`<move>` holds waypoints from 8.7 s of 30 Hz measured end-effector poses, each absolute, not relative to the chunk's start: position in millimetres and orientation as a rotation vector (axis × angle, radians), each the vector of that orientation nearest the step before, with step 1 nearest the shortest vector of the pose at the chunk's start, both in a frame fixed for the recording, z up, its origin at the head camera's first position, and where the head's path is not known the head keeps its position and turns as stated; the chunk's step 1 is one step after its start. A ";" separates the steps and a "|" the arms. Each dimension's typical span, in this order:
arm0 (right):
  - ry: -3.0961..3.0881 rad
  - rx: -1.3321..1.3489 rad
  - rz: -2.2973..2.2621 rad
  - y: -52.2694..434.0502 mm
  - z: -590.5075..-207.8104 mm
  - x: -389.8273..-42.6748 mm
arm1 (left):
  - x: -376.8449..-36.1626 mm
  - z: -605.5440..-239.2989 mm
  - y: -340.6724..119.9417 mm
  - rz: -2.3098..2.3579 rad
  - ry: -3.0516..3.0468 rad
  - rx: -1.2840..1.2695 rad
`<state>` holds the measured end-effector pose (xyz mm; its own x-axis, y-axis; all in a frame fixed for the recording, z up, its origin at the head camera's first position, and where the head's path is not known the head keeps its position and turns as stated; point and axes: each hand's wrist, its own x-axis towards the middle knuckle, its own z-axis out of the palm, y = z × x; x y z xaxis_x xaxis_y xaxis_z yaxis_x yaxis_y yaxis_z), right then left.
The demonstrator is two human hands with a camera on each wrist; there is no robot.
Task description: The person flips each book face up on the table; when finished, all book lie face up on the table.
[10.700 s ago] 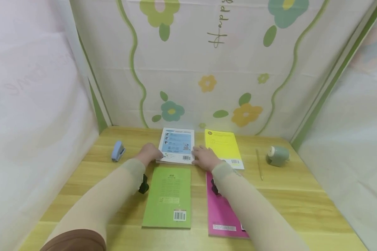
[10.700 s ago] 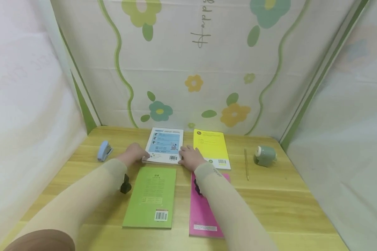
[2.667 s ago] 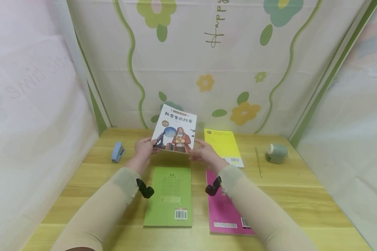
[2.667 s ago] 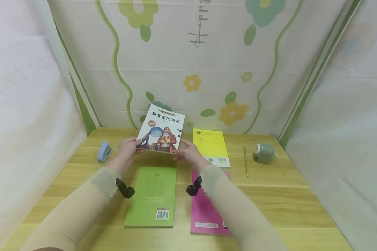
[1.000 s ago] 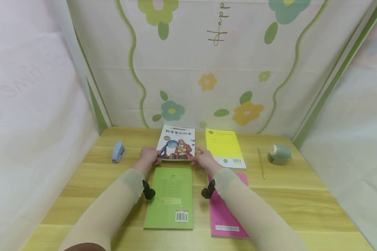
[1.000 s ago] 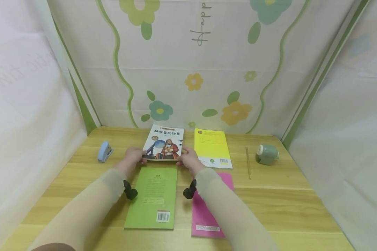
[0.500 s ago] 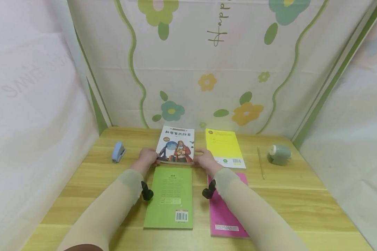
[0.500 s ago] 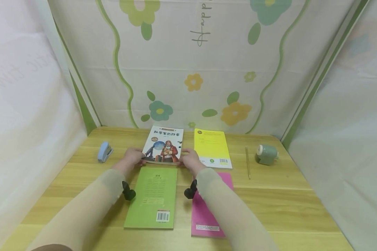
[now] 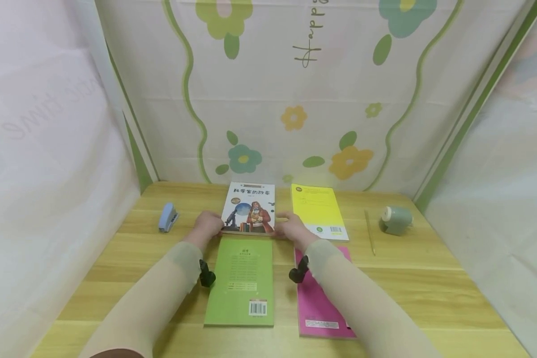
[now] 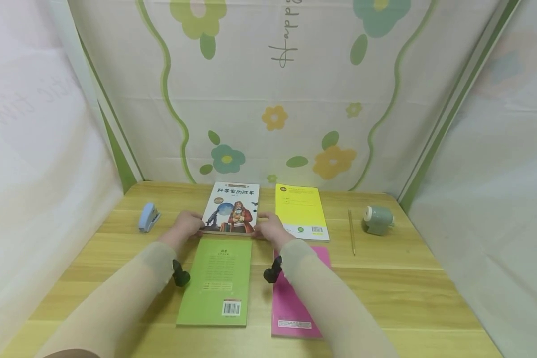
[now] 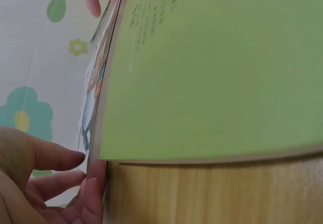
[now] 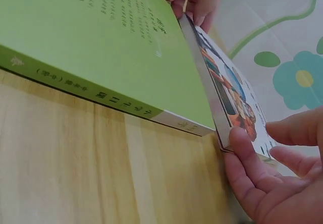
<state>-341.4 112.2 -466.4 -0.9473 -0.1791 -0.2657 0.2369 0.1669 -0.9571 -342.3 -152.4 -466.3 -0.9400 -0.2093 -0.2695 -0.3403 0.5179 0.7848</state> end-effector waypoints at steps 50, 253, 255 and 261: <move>2.775 0.256 -1.015 285.4 -472.4 -355.3 | -330.8 -435.6 25.5 1.772 1.984 -0.141; 2.014 0.413 -2.753 254.1 -352.0 -337.6 | -298.7 -384.8 13.1 0.417 3.338 0.794; 2.007 0.354 -2.753 253.9 -352.3 -339.0 | -299.4 -382.6 9.9 0.436 3.351 0.776; 2.003 0.203 -2.702 255.2 -354.5 -338.8 | -303.1 -385.0 0.9 0.570 3.373 0.711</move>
